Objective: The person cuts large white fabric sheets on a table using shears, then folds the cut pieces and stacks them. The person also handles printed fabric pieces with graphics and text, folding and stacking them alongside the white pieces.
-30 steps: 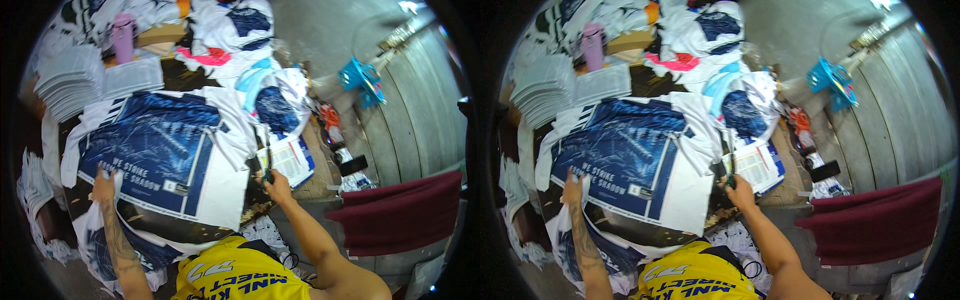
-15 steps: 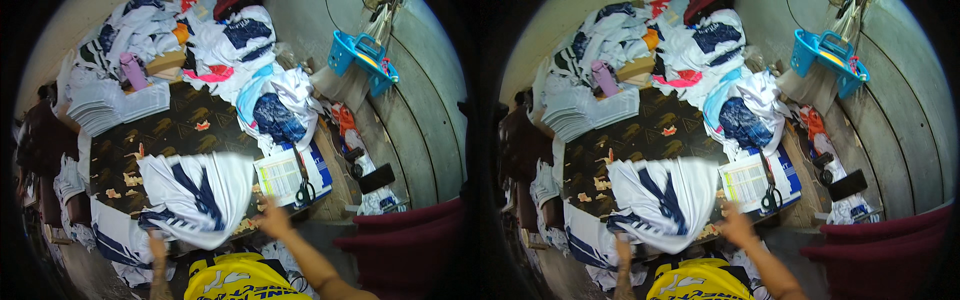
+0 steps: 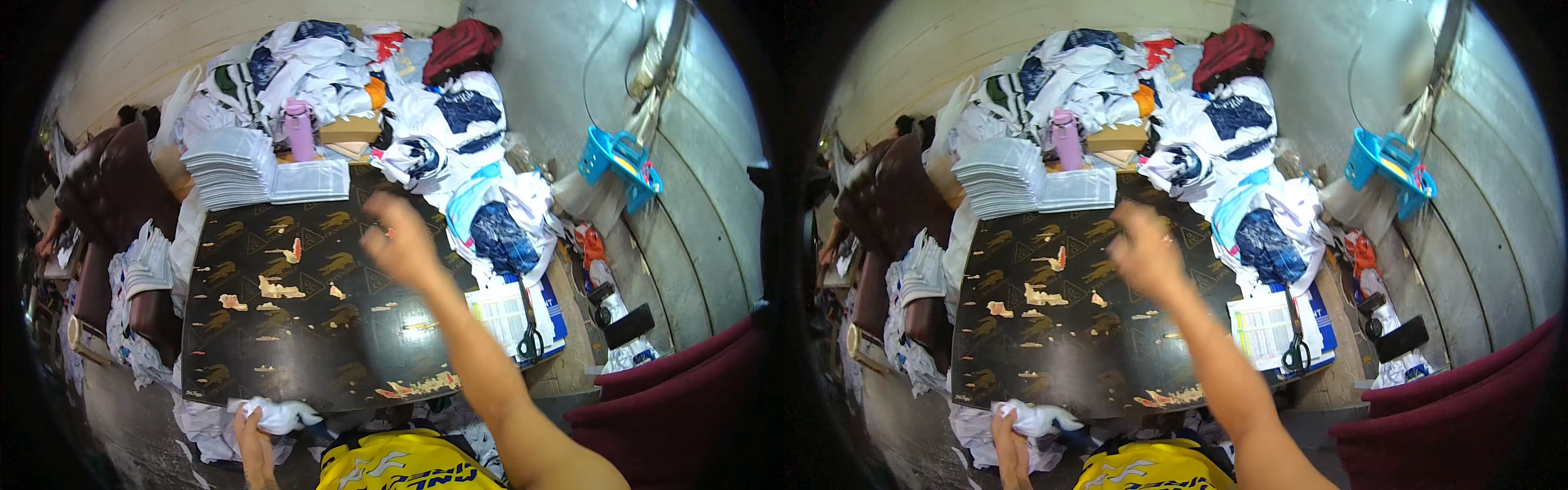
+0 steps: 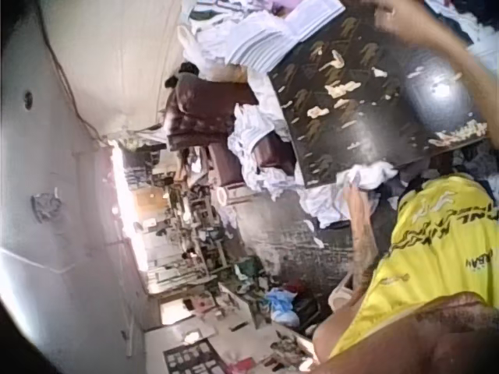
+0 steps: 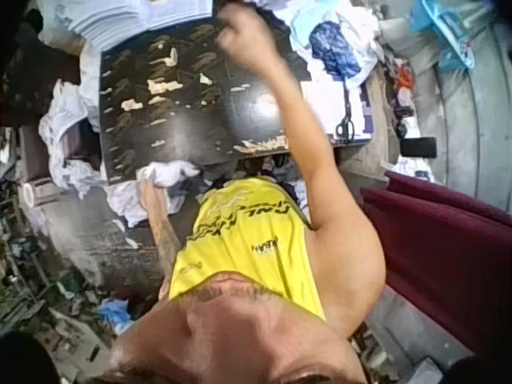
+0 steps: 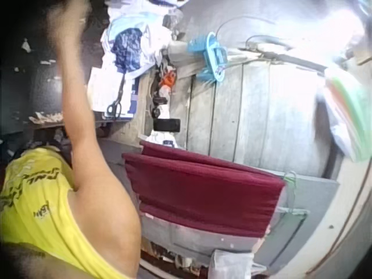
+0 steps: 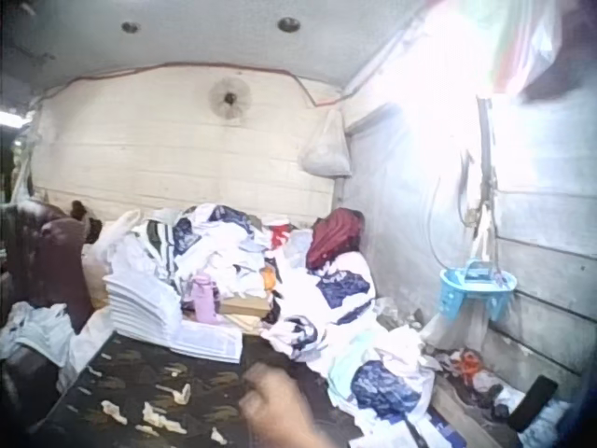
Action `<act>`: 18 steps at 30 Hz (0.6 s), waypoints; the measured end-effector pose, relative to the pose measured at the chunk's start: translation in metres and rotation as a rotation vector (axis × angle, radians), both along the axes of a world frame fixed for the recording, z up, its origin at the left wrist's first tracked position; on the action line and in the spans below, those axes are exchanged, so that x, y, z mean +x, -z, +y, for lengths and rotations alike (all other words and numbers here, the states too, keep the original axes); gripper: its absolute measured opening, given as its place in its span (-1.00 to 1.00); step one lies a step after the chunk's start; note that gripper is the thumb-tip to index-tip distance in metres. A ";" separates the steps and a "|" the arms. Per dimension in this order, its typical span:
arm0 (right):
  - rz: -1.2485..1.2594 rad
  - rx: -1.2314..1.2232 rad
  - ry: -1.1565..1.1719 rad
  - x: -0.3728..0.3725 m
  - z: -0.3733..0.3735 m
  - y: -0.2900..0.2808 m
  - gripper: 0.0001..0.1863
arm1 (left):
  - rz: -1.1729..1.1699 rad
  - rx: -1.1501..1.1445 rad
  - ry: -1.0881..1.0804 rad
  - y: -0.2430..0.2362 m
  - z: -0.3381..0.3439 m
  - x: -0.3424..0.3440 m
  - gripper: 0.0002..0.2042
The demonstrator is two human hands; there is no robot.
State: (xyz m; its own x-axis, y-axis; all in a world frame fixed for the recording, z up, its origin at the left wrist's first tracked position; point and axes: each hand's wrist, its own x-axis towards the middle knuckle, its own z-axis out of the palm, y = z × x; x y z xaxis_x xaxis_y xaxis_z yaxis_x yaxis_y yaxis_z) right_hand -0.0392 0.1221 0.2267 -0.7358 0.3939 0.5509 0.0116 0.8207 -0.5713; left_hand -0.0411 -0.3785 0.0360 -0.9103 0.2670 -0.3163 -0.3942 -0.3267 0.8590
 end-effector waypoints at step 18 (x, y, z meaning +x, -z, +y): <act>-0.244 -0.921 0.354 0.250 -0.120 0.192 -0.28 | 1.170 -1.443 0.083 0.022 0.060 -0.185 -0.27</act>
State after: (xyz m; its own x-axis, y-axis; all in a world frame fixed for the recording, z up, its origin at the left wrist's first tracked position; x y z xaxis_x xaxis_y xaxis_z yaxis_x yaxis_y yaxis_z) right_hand 0.2105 0.0023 0.0348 -0.5464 0.8063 -0.2267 0.3694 -0.0110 -0.9292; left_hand -0.2258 -0.3187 0.0144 -0.8058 0.4462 0.3894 0.5546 0.7991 0.2320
